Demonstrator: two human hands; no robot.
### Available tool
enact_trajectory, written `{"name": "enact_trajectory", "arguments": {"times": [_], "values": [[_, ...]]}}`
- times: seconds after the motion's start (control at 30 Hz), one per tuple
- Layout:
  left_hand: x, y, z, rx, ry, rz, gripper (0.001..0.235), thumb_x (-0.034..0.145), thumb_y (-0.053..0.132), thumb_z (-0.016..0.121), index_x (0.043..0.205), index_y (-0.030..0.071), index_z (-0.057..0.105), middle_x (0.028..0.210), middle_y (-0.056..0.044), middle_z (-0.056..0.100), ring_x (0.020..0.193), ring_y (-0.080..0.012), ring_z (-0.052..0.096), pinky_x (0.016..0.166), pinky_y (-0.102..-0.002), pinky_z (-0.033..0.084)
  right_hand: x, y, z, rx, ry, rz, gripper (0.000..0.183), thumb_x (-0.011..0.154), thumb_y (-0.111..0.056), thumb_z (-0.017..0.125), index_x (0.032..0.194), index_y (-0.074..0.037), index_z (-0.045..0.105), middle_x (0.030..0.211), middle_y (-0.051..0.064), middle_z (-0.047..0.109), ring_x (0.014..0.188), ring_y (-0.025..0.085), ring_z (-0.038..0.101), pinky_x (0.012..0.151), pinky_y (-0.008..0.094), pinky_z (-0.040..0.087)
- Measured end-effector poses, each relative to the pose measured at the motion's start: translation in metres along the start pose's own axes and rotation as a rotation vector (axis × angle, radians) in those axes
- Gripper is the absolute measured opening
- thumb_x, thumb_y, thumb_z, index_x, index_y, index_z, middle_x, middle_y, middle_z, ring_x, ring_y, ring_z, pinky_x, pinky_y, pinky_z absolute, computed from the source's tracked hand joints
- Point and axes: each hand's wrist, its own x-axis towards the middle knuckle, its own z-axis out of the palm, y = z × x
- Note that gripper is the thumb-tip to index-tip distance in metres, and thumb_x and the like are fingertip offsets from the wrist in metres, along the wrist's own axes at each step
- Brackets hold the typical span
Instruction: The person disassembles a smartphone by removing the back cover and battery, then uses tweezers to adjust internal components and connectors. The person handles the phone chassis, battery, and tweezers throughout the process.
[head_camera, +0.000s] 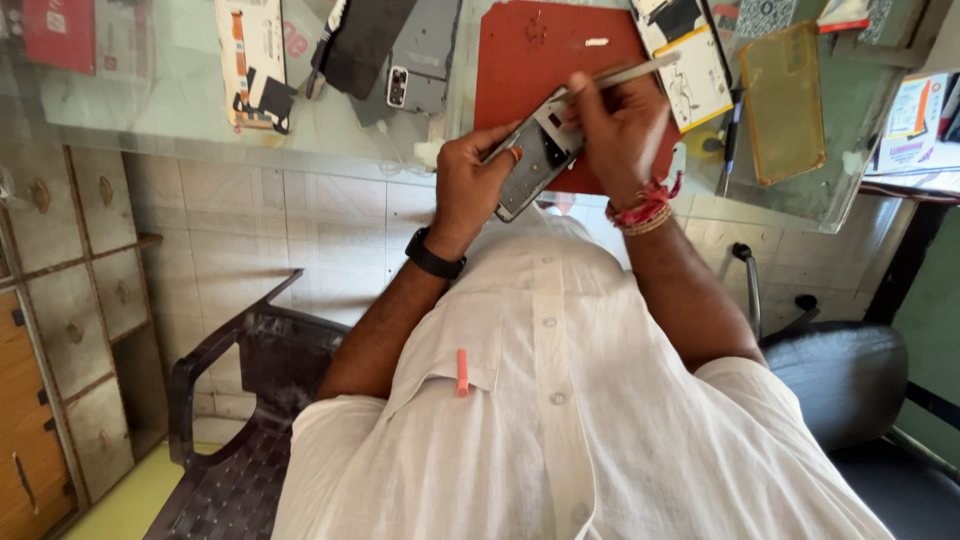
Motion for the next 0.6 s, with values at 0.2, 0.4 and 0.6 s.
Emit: {"name": "enact_trajectory", "arguments": {"times": [0.2,0.4,0.6], "values": [[0.002,0.0,-0.003,-0.037,-0.009,-0.062,0.025,0.098,0.001,0.062,0.119,-0.005,0.074,0.1,-0.012,0.08,0.084,-0.0095,0.072,0.075,-0.022,0.057,-0.025,-0.009,-0.003,-0.095,-0.213,-0.157,0.007,0.1,0.004,0.074,0.105,0.004,0.071,0.095,0.011,0.073,0.086,0.014,0.072,0.076,0.027,0.058],[0.002,-0.006,-0.002,-0.087,-0.017,-0.065,0.025,0.098,0.001,0.061,0.119,-0.006,0.074,0.101,-0.012,0.079,0.086,-0.0093,0.071,0.077,-0.022,0.057,-0.022,-0.018,-0.01,-0.225,-0.296,-0.382,0.011,0.091,0.008,0.078,0.1,0.003,0.073,0.103,0.015,0.075,0.097,0.026,0.075,0.087,0.034,0.059],[0.002,-0.006,-0.003,-0.038,-0.024,-0.039,0.026,0.097,0.001,0.06,0.119,-0.005,0.074,0.101,-0.011,0.079,0.087,-0.0094,0.071,0.078,-0.022,0.057,-0.02,-0.017,-0.008,-0.274,-0.29,-0.441,0.011,0.09,0.006,0.08,0.099,0.002,0.073,0.1,0.014,0.075,0.093,0.025,0.076,0.085,0.035,0.059]]}}
